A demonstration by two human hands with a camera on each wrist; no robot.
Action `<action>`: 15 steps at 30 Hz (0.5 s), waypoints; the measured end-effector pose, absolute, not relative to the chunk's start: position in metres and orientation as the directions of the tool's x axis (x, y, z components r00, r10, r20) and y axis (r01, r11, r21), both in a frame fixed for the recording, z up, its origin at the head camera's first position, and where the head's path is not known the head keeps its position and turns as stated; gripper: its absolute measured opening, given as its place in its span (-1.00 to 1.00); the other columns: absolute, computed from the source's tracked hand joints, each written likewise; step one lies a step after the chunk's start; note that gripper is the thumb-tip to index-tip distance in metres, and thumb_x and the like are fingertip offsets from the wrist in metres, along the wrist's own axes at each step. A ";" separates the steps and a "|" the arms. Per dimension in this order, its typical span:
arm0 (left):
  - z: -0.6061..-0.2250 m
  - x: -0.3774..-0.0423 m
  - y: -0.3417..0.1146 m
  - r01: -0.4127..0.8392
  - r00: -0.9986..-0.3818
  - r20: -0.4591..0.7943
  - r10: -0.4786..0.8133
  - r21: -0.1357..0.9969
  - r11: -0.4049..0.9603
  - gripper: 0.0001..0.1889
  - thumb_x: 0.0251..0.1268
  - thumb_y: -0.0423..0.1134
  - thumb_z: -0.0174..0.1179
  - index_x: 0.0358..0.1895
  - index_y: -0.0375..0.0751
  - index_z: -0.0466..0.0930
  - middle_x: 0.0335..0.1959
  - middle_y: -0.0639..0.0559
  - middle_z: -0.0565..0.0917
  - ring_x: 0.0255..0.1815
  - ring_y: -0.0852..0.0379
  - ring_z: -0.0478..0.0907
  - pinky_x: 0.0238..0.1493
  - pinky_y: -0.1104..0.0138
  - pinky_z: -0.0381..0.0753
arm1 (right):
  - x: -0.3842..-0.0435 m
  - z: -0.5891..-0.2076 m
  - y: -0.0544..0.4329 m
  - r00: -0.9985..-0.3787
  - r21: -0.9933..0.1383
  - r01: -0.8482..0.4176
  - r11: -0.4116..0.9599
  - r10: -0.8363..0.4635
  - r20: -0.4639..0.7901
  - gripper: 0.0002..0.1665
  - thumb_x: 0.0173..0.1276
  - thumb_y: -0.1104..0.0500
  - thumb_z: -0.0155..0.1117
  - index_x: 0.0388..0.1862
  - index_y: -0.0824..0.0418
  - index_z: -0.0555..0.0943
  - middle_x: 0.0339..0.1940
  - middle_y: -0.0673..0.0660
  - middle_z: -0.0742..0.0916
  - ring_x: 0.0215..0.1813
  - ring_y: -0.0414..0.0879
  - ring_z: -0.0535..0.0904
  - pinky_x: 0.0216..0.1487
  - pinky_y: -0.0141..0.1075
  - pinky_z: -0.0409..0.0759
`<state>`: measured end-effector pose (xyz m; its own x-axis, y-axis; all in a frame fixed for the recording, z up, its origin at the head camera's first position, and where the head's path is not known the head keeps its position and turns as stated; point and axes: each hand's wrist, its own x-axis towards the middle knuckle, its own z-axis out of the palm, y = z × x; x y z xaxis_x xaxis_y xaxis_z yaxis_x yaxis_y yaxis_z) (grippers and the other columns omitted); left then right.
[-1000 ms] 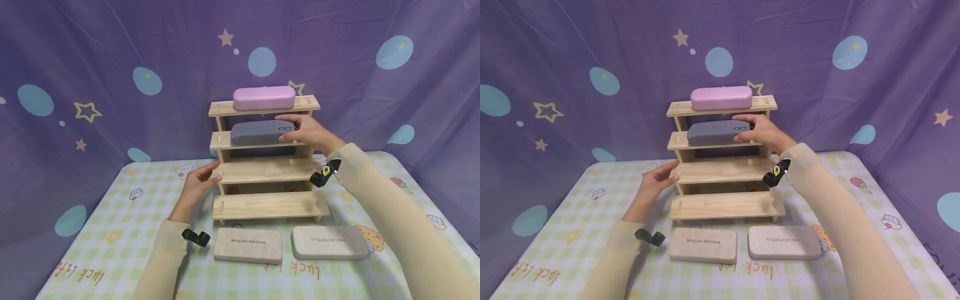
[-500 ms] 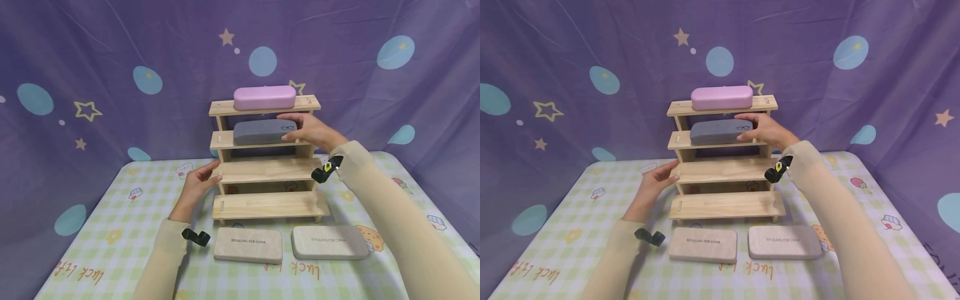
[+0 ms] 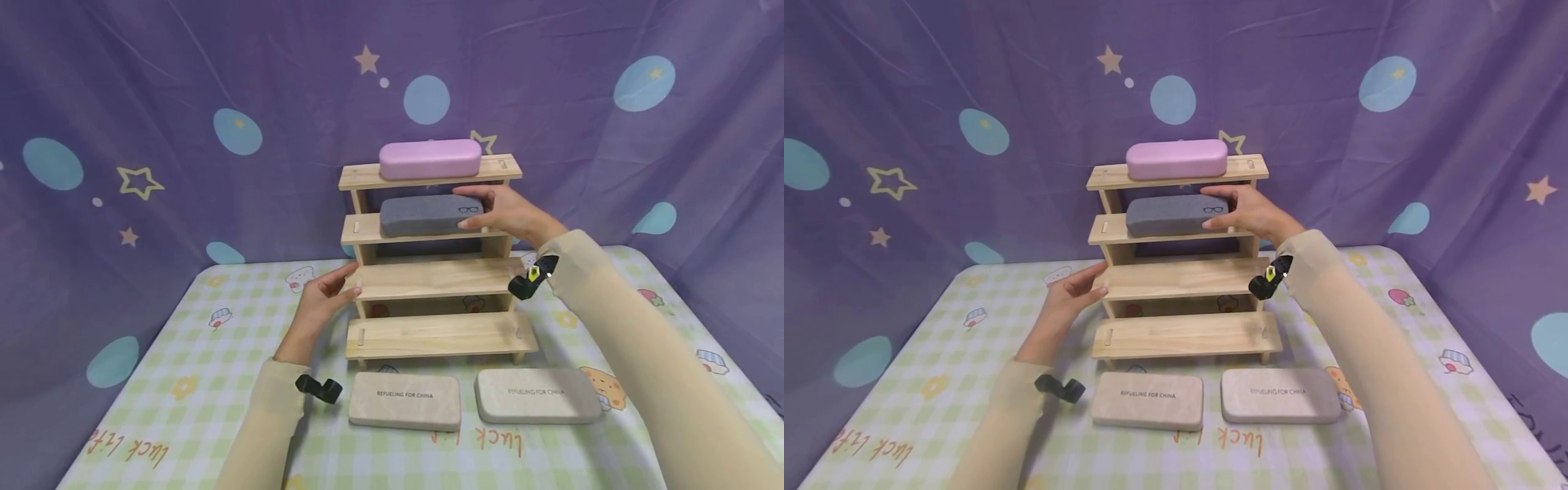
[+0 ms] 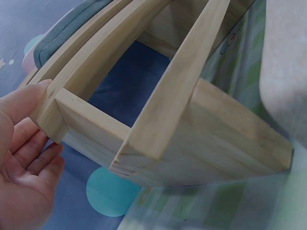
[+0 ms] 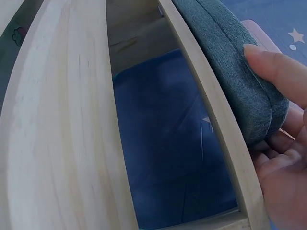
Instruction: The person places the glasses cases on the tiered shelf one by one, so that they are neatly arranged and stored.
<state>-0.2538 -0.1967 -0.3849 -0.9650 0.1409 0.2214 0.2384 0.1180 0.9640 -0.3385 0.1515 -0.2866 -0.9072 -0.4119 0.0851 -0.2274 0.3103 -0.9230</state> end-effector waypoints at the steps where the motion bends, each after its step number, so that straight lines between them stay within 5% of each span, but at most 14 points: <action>1: -0.385 -0.254 -0.197 0.239 -0.965 0.222 0.142 0.964 0.117 -0.48 0.15 -0.46 0.27 0.23 -0.41 0.42 0.26 -0.18 0.46 0.35 0.10 0.30 0.39 0.36 0.22 | -0.339 -0.287 0.151 -0.908 -0.920 -0.230 0.318 -0.410 0.085 -0.16 0.08 0.37 0.41 0.38 0.25 0.33 0.43 0.13 0.35 0.34 -0.13 0.24 0.39 -0.22 0.25; 15: -0.385 -0.252 -0.197 0.237 -0.965 0.222 0.142 0.966 0.101 -0.48 0.15 -0.48 0.26 0.22 -0.43 0.42 0.25 -0.20 0.46 0.36 0.08 0.30 0.40 0.35 0.21 | -0.338 -0.289 0.152 -0.914 -0.931 -0.209 0.300 -0.398 0.077 -0.14 0.10 0.40 0.38 0.40 0.28 0.28 0.45 0.16 0.31 0.44 -0.04 0.17 0.46 -0.16 0.16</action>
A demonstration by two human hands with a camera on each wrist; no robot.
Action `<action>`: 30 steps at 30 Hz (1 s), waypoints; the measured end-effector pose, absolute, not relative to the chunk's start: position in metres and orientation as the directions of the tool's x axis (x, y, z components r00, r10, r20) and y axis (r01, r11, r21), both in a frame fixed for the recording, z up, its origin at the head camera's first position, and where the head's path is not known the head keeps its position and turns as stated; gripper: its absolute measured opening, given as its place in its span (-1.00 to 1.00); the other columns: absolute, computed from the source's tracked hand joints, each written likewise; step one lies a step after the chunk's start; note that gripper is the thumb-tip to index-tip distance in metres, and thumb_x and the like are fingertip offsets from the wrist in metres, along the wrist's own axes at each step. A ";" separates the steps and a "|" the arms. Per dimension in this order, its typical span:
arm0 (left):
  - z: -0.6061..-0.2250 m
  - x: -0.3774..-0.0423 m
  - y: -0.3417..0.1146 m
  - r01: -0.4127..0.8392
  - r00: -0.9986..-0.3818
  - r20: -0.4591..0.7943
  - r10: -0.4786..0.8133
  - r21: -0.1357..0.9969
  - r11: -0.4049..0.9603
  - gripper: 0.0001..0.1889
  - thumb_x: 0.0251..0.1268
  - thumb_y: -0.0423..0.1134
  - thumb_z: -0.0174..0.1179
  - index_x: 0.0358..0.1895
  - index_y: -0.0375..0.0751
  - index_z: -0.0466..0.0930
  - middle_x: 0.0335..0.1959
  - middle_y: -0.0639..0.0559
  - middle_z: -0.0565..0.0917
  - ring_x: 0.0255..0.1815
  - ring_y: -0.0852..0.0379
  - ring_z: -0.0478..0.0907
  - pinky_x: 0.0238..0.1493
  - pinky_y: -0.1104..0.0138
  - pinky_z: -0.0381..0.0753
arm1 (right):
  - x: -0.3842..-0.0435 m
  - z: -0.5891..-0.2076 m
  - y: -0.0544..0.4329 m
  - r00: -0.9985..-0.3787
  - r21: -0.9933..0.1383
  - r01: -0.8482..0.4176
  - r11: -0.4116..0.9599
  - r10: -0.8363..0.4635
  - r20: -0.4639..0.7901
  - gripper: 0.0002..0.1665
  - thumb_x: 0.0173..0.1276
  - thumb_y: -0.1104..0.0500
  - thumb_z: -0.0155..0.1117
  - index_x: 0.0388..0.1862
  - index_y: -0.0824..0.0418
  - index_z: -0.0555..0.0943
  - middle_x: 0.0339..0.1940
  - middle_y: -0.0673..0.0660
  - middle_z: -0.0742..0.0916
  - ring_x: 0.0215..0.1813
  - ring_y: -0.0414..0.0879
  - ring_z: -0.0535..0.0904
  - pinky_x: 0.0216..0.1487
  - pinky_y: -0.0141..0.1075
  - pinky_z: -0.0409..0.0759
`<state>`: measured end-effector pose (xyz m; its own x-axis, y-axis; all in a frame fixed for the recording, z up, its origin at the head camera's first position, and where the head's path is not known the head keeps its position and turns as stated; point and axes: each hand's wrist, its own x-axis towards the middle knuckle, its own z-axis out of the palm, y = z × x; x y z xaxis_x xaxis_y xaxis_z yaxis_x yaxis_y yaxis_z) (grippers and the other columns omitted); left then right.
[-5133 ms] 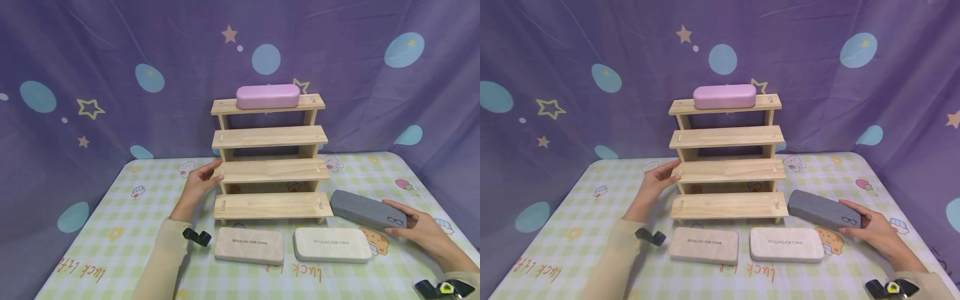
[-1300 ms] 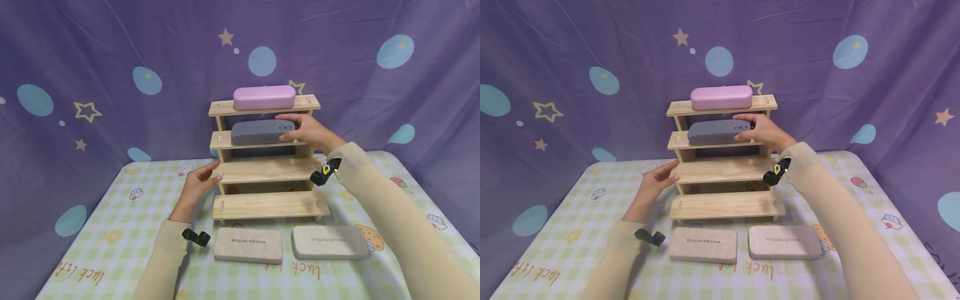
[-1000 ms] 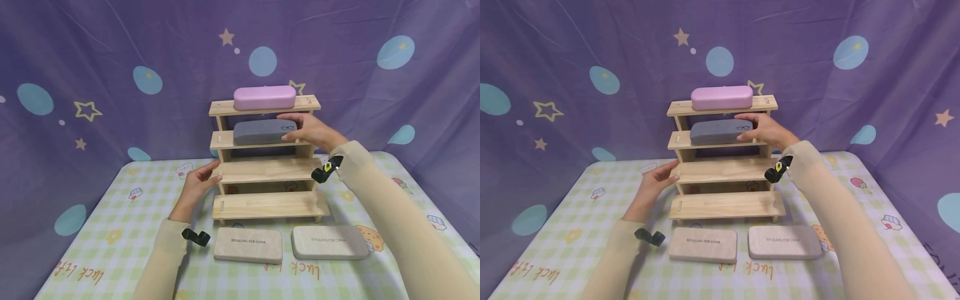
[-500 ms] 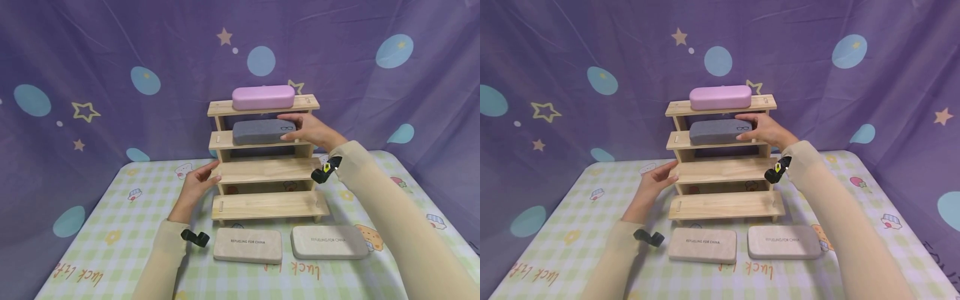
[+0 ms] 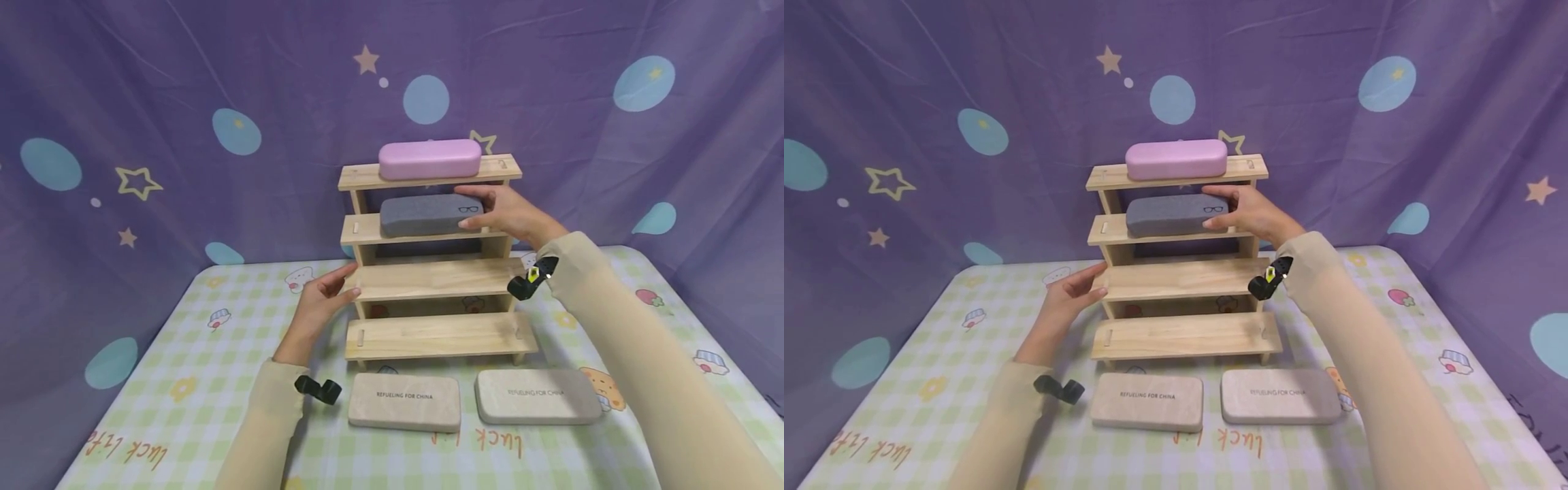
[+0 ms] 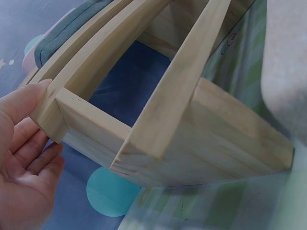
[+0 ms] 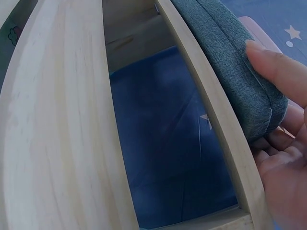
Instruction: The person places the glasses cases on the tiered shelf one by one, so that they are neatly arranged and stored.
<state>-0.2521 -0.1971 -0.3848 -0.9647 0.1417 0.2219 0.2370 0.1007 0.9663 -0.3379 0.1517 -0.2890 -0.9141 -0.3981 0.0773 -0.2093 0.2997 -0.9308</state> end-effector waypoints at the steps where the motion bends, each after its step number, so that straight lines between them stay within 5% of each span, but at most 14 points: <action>1: -0.385 -0.252 -0.197 0.238 -0.965 0.223 0.142 0.966 0.100 -0.48 0.15 -0.48 0.26 0.22 -0.43 0.42 0.25 -0.20 0.46 0.36 0.08 0.30 0.40 0.35 0.21 | -0.338 -0.289 0.152 -0.914 -0.932 -0.209 0.296 -0.399 0.078 -0.14 0.11 0.40 0.38 0.40 0.28 0.27 0.45 0.16 0.31 0.43 -0.04 0.18 0.45 -0.16 0.16; 7: -0.385 -0.252 -0.197 0.240 -0.964 0.225 0.141 0.966 0.098 -0.48 0.14 -0.48 0.26 0.22 -0.43 0.42 0.25 -0.20 0.46 0.36 0.07 0.30 0.40 0.35 0.21 | -0.338 -0.290 0.151 -0.914 -0.940 -0.204 0.274 -0.397 0.083 -0.15 0.13 0.41 0.35 0.41 0.29 0.26 0.42 0.18 0.36 0.35 -0.04 0.29 0.40 -0.18 0.25; 19: -0.385 -0.252 -0.197 0.238 -0.964 0.224 0.143 0.967 0.093 -0.48 0.14 -0.49 0.26 0.22 -0.44 0.41 0.26 -0.21 0.45 0.36 0.08 0.30 0.39 0.38 0.22 | -0.334 -0.291 0.155 -0.933 -0.952 -0.192 0.237 -0.346 0.102 -0.26 0.22 0.35 0.30 0.38 0.31 0.29 0.42 0.18 0.36 0.49 -0.06 0.10 0.51 -0.20 0.01; 27: -0.385 -0.253 -0.197 0.239 -0.964 0.223 0.142 0.965 0.106 -0.48 0.14 -0.48 0.27 0.22 -0.43 0.42 0.25 -0.20 0.46 0.35 0.08 0.30 0.38 0.39 0.23 | -0.322 -0.293 0.172 -0.934 -0.972 -0.162 0.170 -0.345 0.095 -0.29 0.30 0.34 0.21 0.41 0.33 0.23 0.45 0.21 0.31 0.48 0.02 0.12 0.46 -0.20 0.17; 30: -0.386 -0.253 -0.197 0.236 -0.966 0.220 0.136 0.965 0.113 -0.48 0.14 -0.47 0.27 0.21 -0.43 0.42 0.25 -0.19 0.46 0.35 0.09 0.31 0.38 0.40 0.23 | -0.311 -0.296 0.181 -0.931 -0.980 -0.164 0.114 -0.346 0.116 -0.32 0.34 0.32 0.18 0.41 0.35 0.22 0.44 0.26 0.31 0.45 0.03 0.19 0.35 -0.35 0.34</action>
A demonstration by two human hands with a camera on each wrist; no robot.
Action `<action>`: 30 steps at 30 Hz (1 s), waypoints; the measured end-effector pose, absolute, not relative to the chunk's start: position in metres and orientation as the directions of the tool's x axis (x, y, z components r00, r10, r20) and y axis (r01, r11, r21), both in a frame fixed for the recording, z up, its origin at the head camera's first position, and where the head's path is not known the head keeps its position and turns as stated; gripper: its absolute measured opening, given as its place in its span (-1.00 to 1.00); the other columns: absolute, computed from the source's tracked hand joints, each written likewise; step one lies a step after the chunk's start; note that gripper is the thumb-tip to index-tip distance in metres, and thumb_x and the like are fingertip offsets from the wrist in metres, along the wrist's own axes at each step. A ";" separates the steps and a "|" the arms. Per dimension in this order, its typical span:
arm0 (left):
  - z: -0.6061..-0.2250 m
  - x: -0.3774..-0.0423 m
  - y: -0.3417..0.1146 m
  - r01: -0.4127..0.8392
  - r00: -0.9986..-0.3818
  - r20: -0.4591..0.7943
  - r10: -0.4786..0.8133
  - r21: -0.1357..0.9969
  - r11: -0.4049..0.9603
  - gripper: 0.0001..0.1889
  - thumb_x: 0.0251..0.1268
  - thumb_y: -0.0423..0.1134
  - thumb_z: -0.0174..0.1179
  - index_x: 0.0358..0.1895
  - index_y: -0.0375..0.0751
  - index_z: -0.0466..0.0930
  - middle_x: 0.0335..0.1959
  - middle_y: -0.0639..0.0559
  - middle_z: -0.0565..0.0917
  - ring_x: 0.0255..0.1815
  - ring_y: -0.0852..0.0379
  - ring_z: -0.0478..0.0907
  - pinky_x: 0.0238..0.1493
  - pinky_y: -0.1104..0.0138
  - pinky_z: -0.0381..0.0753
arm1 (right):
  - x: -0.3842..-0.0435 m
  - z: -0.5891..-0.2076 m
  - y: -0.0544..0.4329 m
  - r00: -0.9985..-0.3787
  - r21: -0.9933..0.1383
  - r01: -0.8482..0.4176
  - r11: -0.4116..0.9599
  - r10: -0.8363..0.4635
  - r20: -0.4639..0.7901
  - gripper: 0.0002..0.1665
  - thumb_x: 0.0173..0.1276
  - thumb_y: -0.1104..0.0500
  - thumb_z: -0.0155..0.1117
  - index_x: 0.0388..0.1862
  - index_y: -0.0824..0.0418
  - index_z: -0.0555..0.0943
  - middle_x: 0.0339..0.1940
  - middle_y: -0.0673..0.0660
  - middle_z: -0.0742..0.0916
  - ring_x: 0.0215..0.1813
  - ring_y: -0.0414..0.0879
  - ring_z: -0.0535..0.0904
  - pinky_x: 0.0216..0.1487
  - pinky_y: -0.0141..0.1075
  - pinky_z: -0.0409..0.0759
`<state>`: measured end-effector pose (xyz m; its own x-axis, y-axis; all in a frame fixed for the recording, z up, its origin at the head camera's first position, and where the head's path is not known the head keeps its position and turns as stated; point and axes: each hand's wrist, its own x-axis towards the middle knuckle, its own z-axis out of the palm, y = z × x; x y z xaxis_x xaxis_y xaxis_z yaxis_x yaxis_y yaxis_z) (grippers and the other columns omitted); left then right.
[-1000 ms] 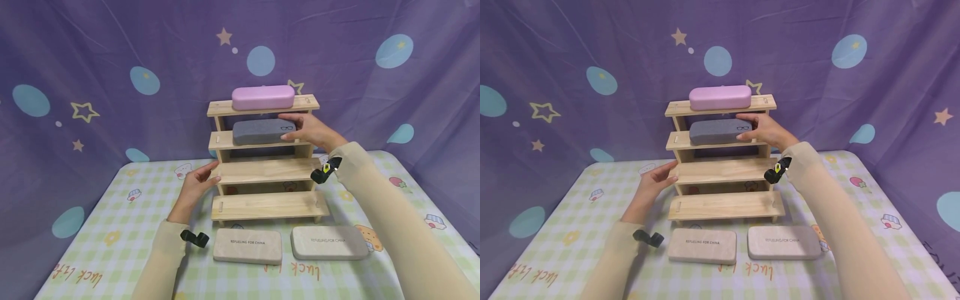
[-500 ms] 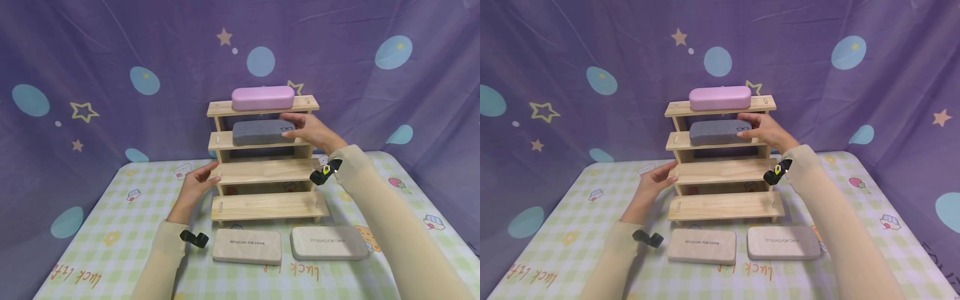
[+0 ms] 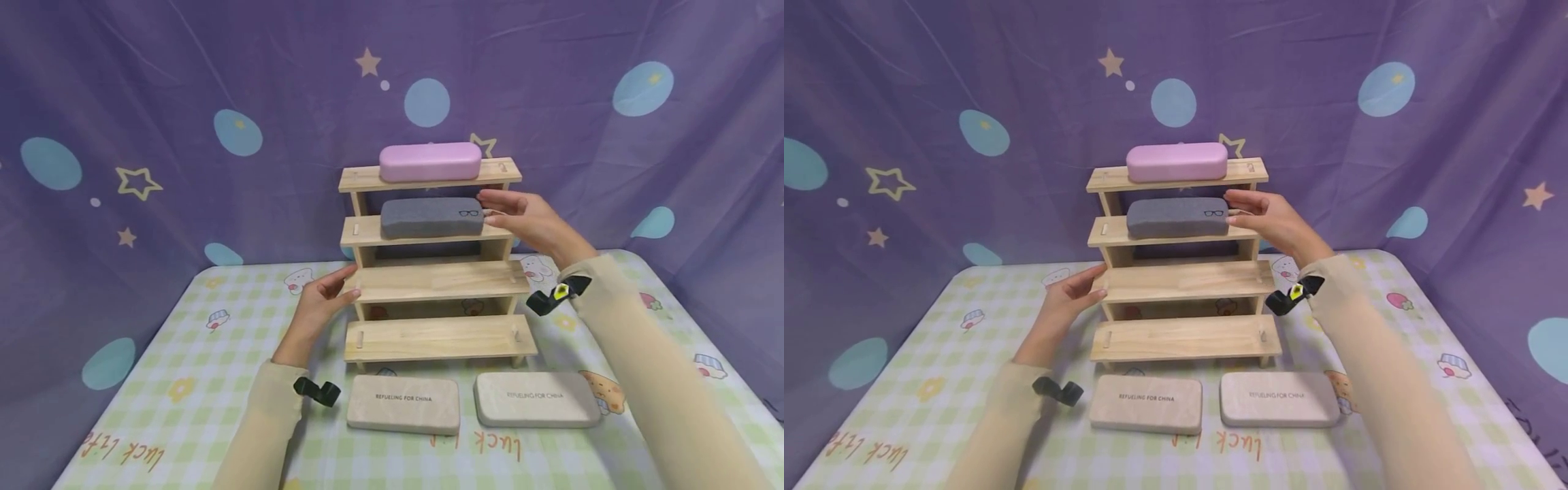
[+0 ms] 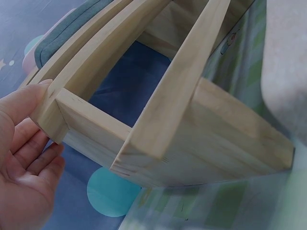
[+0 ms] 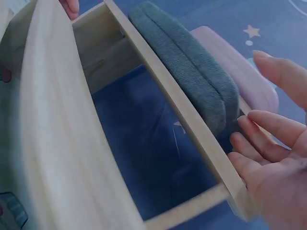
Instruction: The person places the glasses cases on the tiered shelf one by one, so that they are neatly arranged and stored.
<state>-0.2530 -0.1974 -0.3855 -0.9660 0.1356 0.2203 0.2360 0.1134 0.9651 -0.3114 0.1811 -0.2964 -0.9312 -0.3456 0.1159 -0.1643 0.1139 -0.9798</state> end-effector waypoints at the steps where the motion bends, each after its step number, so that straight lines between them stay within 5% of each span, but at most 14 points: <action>1: -0.386 -0.253 -0.198 0.234 -0.966 0.218 0.135 0.965 0.115 -0.48 0.14 -0.47 0.27 0.22 -0.43 0.42 0.25 -0.19 0.46 0.35 0.09 0.30 0.38 0.40 0.23 | -0.307 -0.298 0.184 -0.931 -0.979 -0.175 0.100 -0.340 0.132 -0.33 0.35 0.30 0.18 0.41 0.35 0.23 0.43 0.26 0.33 0.42 0.00 0.24 0.29 -0.41 0.39; 5: -0.386 -0.252 -0.199 0.234 -0.966 0.219 0.135 0.965 0.114 -0.48 0.15 -0.47 0.27 0.22 -0.43 0.42 0.25 -0.20 0.46 0.35 0.07 0.30 0.39 0.37 0.22 | -0.286 -0.309 0.197 -0.914 -0.968 -0.250 -0.036 -0.321 0.248 -0.42 0.34 0.32 0.17 0.34 0.36 0.33 0.29 0.16 0.51 0.27 -0.15 0.42 0.12 -0.55 0.47; 12: -0.384 -0.252 -0.199 0.245 -0.963 0.226 0.145 0.961 0.126 -0.49 0.17 -0.45 0.26 0.23 -0.41 0.42 0.26 -0.19 0.46 0.35 0.08 0.30 0.39 0.36 0.21 | -0.245 -0.333 0.222 -0.836 -0.904 -0.364 -0.224 -0.348 0.423 -0.58 0.37 0.47 0.03 0.18 0.31 0.50 0.08 0.01 0.66 0.14 -0.23 0.54 0.16 -0.52 0.46; 20: -0.383 -0.251 -0.197 0.239 -0.966 0.224 0.132 0.965 0.110 -0.49 0.14 -0.48 0.27 0.21 -0.44 0.43 0.24 -0.22 0.47 0.35 0.07 0.31 0.39 0.36 0.23 | -0.207 -0.370 0.250 -0.744 -0.866 -0.454 -0.211 -0.445 0.499 -0.55 0.33 0.62 -0.16 0.18 0.51 0.41 0.16 0.05 0.61 0.22 -0.19 0.49 0.21 -0.43 0.47; 30: -0.384 -0.251 -0.196 0.231 -0.968 0.217 0.127 0.966 0.113 -0.49 0.15 -0.46 0.27 0.21 -0.41 0.44 0.24 -0.19 0.47 0.35 0.08 0.31 0.39 0.36 0.23 | -0.165 -0.409 0.279 -0.758 -0.905 -0.401 -0.142 -0.503 0.414 -0.56 0.37 0.59 -0.23 0.22 0.59 0.29 0.24 0.03 0.55 0.25 -0.19 0.45 0.21 -0.44 0.46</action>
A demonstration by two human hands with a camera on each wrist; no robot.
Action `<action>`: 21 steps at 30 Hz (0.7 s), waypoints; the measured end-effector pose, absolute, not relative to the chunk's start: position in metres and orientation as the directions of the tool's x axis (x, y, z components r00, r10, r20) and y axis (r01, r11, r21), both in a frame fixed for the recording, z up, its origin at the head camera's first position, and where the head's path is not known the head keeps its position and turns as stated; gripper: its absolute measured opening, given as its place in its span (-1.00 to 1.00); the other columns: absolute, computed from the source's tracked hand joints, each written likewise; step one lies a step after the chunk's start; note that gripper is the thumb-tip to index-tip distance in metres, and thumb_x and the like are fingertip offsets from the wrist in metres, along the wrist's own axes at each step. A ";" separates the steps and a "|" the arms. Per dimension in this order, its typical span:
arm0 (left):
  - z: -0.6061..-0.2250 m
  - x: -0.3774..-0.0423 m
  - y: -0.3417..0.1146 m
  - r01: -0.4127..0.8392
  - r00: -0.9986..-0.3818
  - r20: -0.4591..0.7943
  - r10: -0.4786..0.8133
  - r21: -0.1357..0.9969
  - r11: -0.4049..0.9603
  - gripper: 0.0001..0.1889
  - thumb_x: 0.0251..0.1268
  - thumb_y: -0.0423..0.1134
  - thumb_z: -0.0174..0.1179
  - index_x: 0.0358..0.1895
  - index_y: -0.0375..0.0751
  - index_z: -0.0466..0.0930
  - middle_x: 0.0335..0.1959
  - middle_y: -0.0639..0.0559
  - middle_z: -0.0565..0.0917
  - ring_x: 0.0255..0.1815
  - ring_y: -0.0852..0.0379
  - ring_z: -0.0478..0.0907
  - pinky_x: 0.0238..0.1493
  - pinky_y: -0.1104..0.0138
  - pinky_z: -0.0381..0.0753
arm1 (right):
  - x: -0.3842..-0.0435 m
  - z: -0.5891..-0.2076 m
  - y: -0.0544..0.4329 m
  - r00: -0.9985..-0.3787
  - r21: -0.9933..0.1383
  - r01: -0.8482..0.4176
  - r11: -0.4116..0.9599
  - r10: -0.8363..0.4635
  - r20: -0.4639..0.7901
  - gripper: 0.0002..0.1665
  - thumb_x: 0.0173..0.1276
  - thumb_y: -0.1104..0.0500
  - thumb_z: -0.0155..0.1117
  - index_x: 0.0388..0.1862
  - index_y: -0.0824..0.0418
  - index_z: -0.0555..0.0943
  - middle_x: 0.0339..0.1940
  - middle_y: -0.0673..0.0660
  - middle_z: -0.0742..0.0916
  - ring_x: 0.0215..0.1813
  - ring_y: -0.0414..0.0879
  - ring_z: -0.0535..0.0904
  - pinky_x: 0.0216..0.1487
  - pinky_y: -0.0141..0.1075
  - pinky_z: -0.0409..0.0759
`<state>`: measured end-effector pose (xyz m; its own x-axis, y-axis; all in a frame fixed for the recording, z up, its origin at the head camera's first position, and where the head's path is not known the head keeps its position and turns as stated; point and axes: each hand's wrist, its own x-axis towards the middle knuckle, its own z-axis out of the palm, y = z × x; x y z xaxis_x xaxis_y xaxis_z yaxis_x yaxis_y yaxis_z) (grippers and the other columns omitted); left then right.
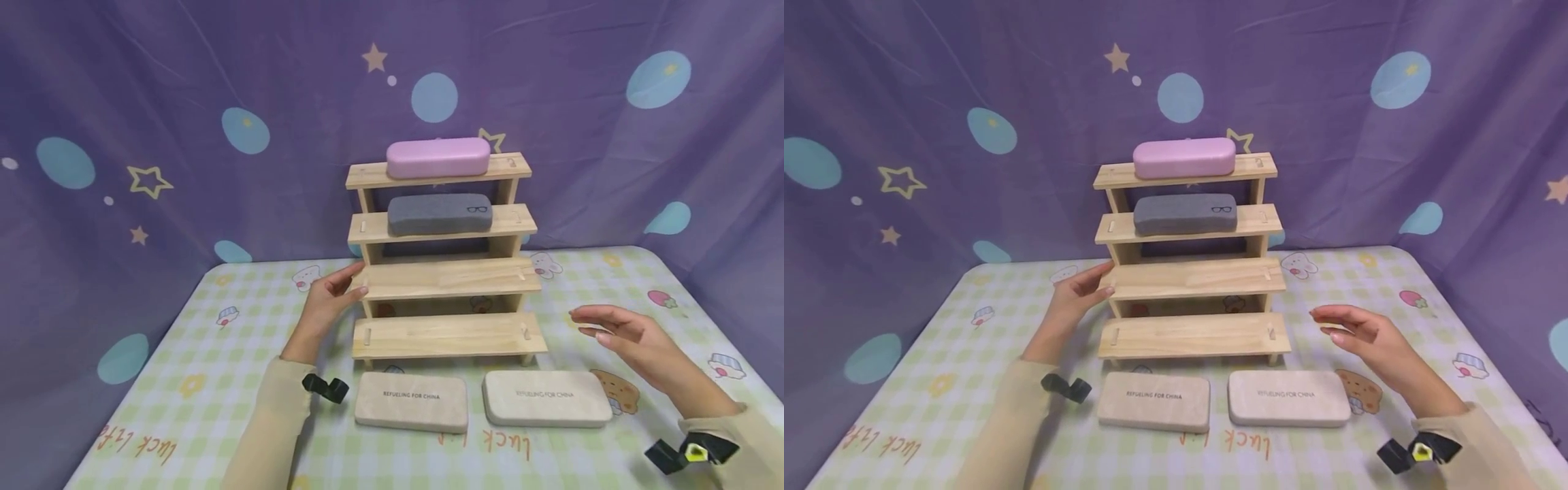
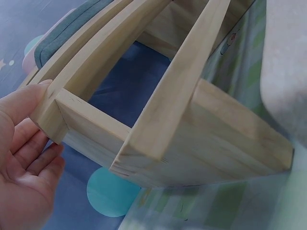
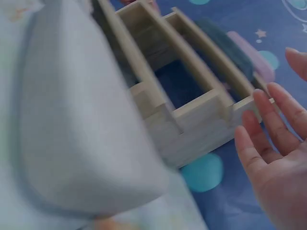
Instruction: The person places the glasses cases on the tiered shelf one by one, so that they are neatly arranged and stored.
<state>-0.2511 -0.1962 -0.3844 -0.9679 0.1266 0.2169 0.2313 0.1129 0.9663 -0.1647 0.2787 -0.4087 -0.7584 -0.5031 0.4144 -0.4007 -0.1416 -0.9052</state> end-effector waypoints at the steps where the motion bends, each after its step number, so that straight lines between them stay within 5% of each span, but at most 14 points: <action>1: -0.384 -0.251 -0.196 0.225 -0.969 0.210 0.129 0.968 0.114 -0.49 0.15 -0.45 0.27 0.21 -0.40 0.44 0.25 -0.18 0.47 0.35 0.08 0.31 0.39 0.36 0.22 | -0.161 -0.412 0.281 -0.766 -0.916 -0.381 -0.128 -0.511 0.390 -0.55 0.37 0.58 -0.23 0.24 0.54 0.30 0.24 0.01 0.55 0.25 -0.20 0.45 0.20 -0.46 0.46; 6: -0.375 -0.246 -0.194 0.202 -0.973 0.187 0.134 0.973 0.113 -0.50 0.17 -0.48 0.24 0.22 -0.44 0.41 0.26 -0.22 0.44 0.37 0.03 0.27 0.42 0.31 0.18 | -0.147 -0.427 0.287 -0.752 -0.955 -0.261 -0.138 -0.592 0.291 -0.48 0.35 0.57 -0.23 0.31 0.48 0.25 0.32 0.03 0.48 0.31 -0.21 0.39 0.22 -0.45 0.44; 8: -0.369 -0.242 -0.192 0.204 -0.973 0.189 0.131 0.972 0.114 -0.50 0.17 -0.51 0.23 0.22 -0.47 0.40 0.26 -0.26 0.43 0.37 0.00 0.26 0.43 0.26 0.17 | -0.145 -0.432 0.287 -0.730 -0.962 -0.209 -0.177 -0.626 0.274 -0.44 0.33 0.58 -0.21 0.32 0.48 0.23 0.34 0.04 0.46 0.36 -0.23 0.33 0.08 -0.46 0.53; 10: -0.364 -0.239 -0.191 0.209 -0.972 0.192 0.134 0.970 0.123 -0.50 0.17 -0.52 0.21 0.22 -0.51 0.38 0.26 -0.29 0.42 0.37 -0.03 0.26 0.43 0.22 0.16 | -0.144 -0.437 0.287 -0.706 -0.959 -0.175 -0.222 -0.651 0.280 -0.41 0.29 0.61 -0.19 0.33 0.48 0.22 0.36 0.05 0.44 0.39 -0.25 0.28 -0.28 -0.49 0.59; 13: -0.362 -0.238 -0.189 0.209 -0.972 0.191 0.138 0.970 0.128 -0.49 0.17 -0.53 0.21 0.22 -0.52 0.37 0.26 -0.29 0.41 0.37 -0.03 0.25 0.44 0.20 0.16 | -0.143 -0.445 0.284 -0.667 -0.936 -0.266 -0.231 -0.657 0.352 -0.36 0.19 0.68 -0.11 0.30 0.57 0.20 0.36 0.14 0.43 0.40 -0.23 0.27 -0.22 -0.51 0.58; 17: -0.369 -0.242 -0.192 0.204 -0.973 0.188 0.135 0.971 0.123 -0.49 0.17 -0.52 0.22 0.22 -0.50 0.38 0.26 -0.27 0.42 0.37 -0.02 0.26 0.43 0.23 0.16 | -0.136 -0.455 0.279 -0.688 -0.932 -0.334 -0.137 -0.640 0.341 -0.30 0.13 0.66 0.02 0.30 0.62 0.15 0.37 0.18 0.40 0.35 -0.21 0.32 0.24 -0.50 0.38; 21: -0.381 -0.250 -0.196 0.202 -0.974 0.188 0.127 0.973 0.109 -0.49 0.16 -0.47 0.26 0.22 -0.43 0.42 0.26 -0.21 0.45 0.37 0.06 0.28 0.41 0.33 0.19 | -0.129 -0.462 0.276 -0.738 -0.961 -0.260 -0.097 -0.621 0.263 -0.27 0.19 0.59 0.03 0.36 0.54 0.11 0.39 0.23 0.34 0.28 -0.23 0.36 0.12 -0.46 0.49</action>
